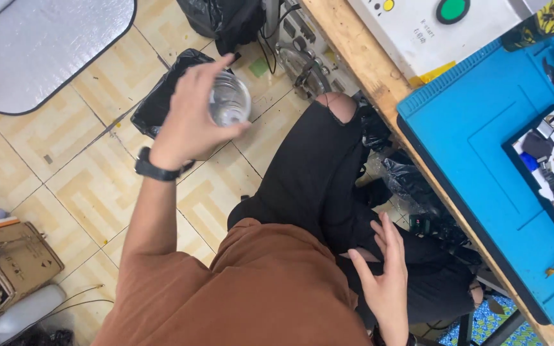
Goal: The person sits at a workbench and uses tweezers to manipulate small components on a disassembled electronic device. They apply a liquid from a bottle onto a cotton swab and use it to clean the device's circuit board.
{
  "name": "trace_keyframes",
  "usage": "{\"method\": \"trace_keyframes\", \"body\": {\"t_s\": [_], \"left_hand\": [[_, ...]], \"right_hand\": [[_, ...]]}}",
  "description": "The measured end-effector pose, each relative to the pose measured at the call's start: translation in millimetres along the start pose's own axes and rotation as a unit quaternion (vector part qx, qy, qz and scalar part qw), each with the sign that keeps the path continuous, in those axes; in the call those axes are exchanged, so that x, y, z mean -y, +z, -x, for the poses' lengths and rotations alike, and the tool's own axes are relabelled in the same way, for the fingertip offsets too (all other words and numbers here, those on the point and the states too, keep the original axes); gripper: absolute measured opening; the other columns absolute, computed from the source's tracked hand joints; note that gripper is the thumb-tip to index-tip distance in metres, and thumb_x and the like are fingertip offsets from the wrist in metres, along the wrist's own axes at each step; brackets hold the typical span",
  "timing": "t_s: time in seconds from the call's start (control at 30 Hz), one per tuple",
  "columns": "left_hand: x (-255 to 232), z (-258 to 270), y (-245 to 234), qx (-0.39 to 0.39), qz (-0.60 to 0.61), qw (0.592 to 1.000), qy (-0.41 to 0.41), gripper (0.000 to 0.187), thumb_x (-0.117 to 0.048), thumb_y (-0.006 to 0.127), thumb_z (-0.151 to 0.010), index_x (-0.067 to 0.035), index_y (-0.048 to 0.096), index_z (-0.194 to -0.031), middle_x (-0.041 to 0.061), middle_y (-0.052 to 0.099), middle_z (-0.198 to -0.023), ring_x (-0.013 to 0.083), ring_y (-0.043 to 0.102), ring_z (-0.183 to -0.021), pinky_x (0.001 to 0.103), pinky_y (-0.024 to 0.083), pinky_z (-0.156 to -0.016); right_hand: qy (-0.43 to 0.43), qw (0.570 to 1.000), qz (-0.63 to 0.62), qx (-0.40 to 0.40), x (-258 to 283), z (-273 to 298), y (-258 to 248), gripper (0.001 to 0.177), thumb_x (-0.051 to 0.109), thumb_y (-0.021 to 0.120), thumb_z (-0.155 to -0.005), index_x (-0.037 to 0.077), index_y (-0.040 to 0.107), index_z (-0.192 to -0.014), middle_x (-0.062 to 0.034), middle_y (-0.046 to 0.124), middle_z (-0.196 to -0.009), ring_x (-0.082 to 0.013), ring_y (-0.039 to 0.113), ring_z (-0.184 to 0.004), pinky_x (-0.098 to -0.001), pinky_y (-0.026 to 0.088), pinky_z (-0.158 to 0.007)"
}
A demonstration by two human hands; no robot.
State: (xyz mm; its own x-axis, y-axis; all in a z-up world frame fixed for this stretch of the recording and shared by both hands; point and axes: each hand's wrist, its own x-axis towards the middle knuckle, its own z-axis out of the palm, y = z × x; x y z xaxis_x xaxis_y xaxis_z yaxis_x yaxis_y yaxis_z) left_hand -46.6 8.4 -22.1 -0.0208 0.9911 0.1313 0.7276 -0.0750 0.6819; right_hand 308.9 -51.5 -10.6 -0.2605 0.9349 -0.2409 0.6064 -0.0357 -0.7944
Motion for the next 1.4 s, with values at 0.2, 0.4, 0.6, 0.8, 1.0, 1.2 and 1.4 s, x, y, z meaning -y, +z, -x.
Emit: {"method": "trace_keyframes", "body": {"t_s": [0.2, 0.4, 0.6, 0.8, 1.0, 1.2, 1.4], "left_hand": [[141.5, -8.3, 26.8, -0.059, -0.056, 0.981, -0.176, 0.087, -0.038, 0.08, -0.07, -0.016, 0.033, -0.14, 0.02, 0.042, -0.132, 0.0369, 0.039, -0.122, 0.058, 0.028, -0.096], [229.7, -5.8, 72.9, 0.062, -0.105, 0.918, -0.377, 0.112, -0.058, 0.071, -0.058, -0.02, 0.013, -0.147, 0.025, 0.016, -0.15, 0.0353, 0.013, -0.14, 0.068, 0.014, -0.102], [203.2, -25.6, 88.9, -0.182, -0.082, 0.98, -0.013, 0.022, -0.017, 0.071, -0.107, 0.003, 0.068, -0.1, 0.018, 0.066, -0.09, 0.0336, 0.061, -0.086, 0.042, 0.045, -0.081], [-6.7, -67.8, 71.5, -0.265, -0.045, 0.956, 0.116, 0.04, 0.001, 0.051, -0.125, 0.004, 0.058, -0.085, 0.015, 0.059, -0.089, 0.0287, 0.052, -0.085, 0.039, 0.037, -0.076], [-220.0, -100.1, 85.0, -0.07, 0.123, 0.917, 0.374, 0.018, 0.0, 0.057, -0.093, 0.005, 0.053, -0.11, 0.018, 0.061, -0.1, 0.0258, 0.059, -0.088, 0.033, 0.05, -0.082], [-314.9, -192.4, 185.4, -0.016, 0.109, 0.803, 0.586, 0.007, -0.007, 0.055, -0.096, -0.003, 0.059, -0.1, 0.01, 0.055, -0.091, 0.0246, 0.055, -0.082, 0.035, 0.044, -0.066], [-315.6, -235.5, 252.7, -0.027, 0.108, 0.828, 0.549, 0.007, -0.009, 0.052, -0.097, -0.008, 0.058, -0.098, 0.003, 0.052, -0.082, 0.0224, 0.058, -0.077, 0.033, 0.046, -0.069]], "right_hand": [[0.083, 0.996, 0.029, -0.006, -41.1, 19.0, -10.7, 0.058, 0.024, 0.054, -0.084, 0.014, 0.038, -0.139, -0.0069, 0.046, -0.137, -0.02, 0.049, -0.123, -0.0375, 0.041, -0.1], [0.164, 0.986, 0.026, 0.034, -45.8, 26.4, -20.0, 0.056, 0.031, 0.053, -0.085, 0.023, 0.04, -0.139, -0.0001, 0.048, -0.138, -0.0163, 0.05, -0.125, -0.0379, 0.042, -0.1], [0.127, 0.986, -0.026, 0.105, -31.7, 30.2, -47.0, 0.055, 0.026, 0.053, -0.09, 0.027, 0.034, -0.143, 0.001, 0.066, -0.086, -0.0156, 0.062, -0.083, -0.0322, 0.049, -0.084], [-0.083, 0.996, -0.017, 0.036, -12.2, 32.3, -93.5, 0.043, 0.023, 0.049, -0.095, 0.018, 0.045, -0.137, -0.0035, 0.057, -0.068, -0.0197, 0.053, -0.059, -0.0301, 0.039, -0.056], [-0.252, 0.944, 0.072, -0.201, -14.6, -9.9, -187.5, 0.038, 0.013, 0.046, -0.097, 0.012, 0.042, -0.135, 0.002, 0.06, -0.077, -0.0093, 0.061, -0.067, -0.0219, 0.057, -0.068], [-0.237, 0.901, 0.211, -0.294, -42.3, -110.7, -278.8, 0.033, 0.008, 0.048, -0.098, 0.006, 0.047, -0.131, -0.0123, 0.057, -0.104, -0.0227, 0.058, -0.083, -0.0359, 0.051, -0.075], [-0.253, 0.881, 0.246, -0.314, -69.9, -137.0, -272.0, 0.027, 0.011, 0.061, -0.087, 0.002, 0.062, -0.112, -0.0196, 0.066, -0.098, -0.0387, 0.062, -0.094, -0.0468, 0.05, -0.081]]}}
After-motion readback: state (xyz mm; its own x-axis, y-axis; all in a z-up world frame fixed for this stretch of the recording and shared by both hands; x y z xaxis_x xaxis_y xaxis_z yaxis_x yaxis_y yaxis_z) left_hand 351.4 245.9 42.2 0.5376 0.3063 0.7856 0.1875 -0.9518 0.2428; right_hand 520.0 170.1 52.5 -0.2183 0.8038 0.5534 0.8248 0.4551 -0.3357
